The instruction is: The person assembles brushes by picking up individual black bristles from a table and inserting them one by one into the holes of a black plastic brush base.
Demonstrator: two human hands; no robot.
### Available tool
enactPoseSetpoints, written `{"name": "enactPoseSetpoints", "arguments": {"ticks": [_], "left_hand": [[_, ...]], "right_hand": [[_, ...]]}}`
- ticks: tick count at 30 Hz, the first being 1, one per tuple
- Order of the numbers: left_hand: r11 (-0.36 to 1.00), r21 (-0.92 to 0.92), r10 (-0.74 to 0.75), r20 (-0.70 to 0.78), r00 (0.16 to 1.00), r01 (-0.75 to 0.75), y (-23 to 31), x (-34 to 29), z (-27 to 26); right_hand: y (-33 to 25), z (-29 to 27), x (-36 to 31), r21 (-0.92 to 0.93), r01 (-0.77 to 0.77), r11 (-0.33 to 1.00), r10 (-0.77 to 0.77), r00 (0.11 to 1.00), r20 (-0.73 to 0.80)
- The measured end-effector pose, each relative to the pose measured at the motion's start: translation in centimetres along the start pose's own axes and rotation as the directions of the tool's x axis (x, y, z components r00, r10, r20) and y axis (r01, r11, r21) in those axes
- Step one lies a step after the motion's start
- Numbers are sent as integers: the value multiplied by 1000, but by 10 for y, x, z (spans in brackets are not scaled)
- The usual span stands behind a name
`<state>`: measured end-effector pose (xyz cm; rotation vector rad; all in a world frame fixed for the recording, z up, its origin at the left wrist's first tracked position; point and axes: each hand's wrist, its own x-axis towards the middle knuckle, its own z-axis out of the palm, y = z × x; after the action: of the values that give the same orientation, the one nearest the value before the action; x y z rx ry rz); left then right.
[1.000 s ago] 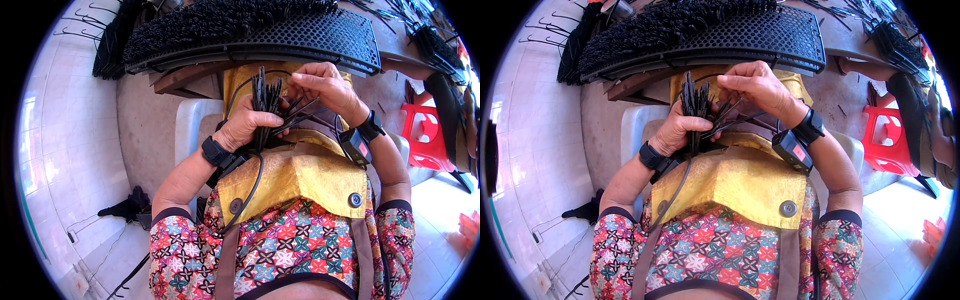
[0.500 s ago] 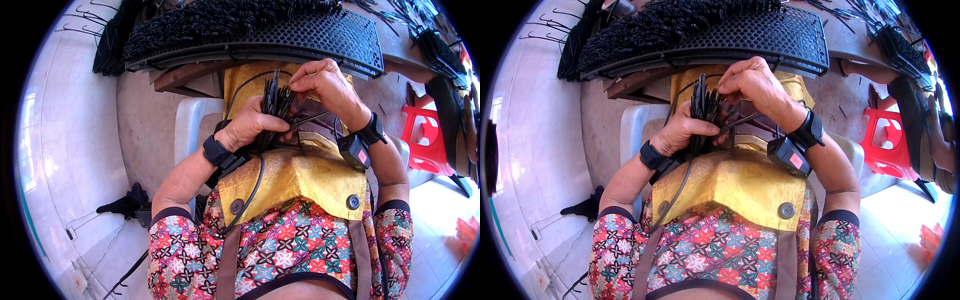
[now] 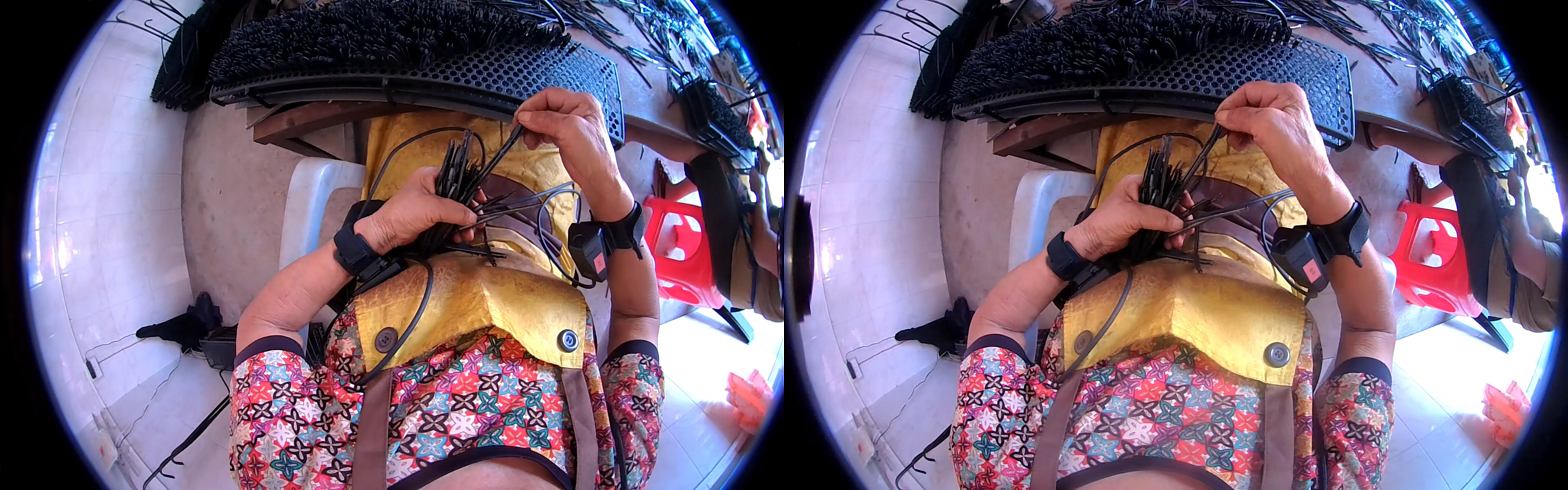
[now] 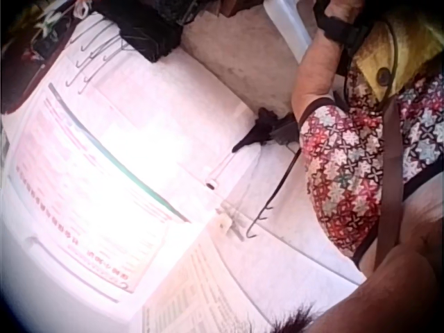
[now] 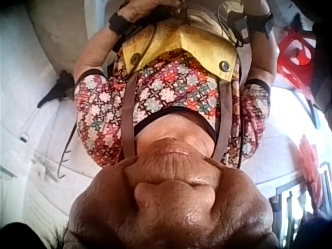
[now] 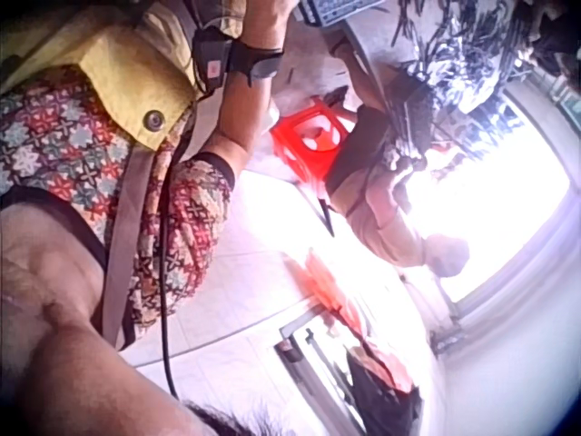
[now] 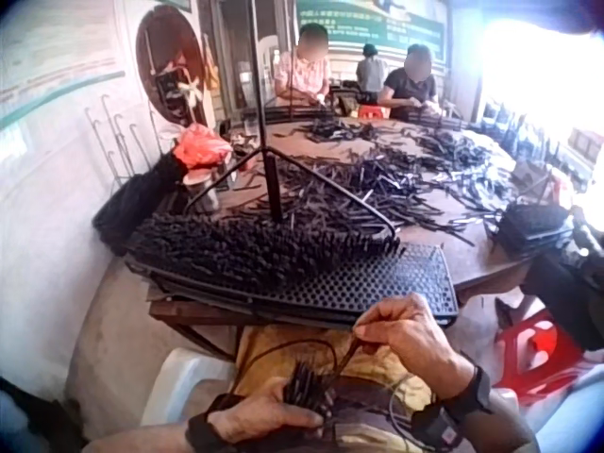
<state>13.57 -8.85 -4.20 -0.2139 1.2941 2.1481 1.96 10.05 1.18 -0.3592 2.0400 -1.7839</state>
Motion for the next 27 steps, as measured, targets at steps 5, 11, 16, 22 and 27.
{"name": "enactPoseSetpoints", "arguments": {"ticks": [5,11,16,22,27], "left_hand": [[1000,-27,6,-47,999,-7,1,-1,0],[991,-135,-31,-105,994,16,2,0,-2],[980,-201,-25,-89,996,7,-6,4,-15],[976,-158,135,-90,987,-148,-5,5,-5],[978,-158,128,-67,989,-137,-3,3,-4]], "right_hand": [[6,-7,1,143,4,990,-4,1000,0],[4,-34,3,296,87,951,-74,996,-54],[3,-10,-13,228,2,974,-3,1000,3],[25,28,-22,70,-30,997,28,999,31],[23,34,-27,56,-143,988,142,990,21]]}}
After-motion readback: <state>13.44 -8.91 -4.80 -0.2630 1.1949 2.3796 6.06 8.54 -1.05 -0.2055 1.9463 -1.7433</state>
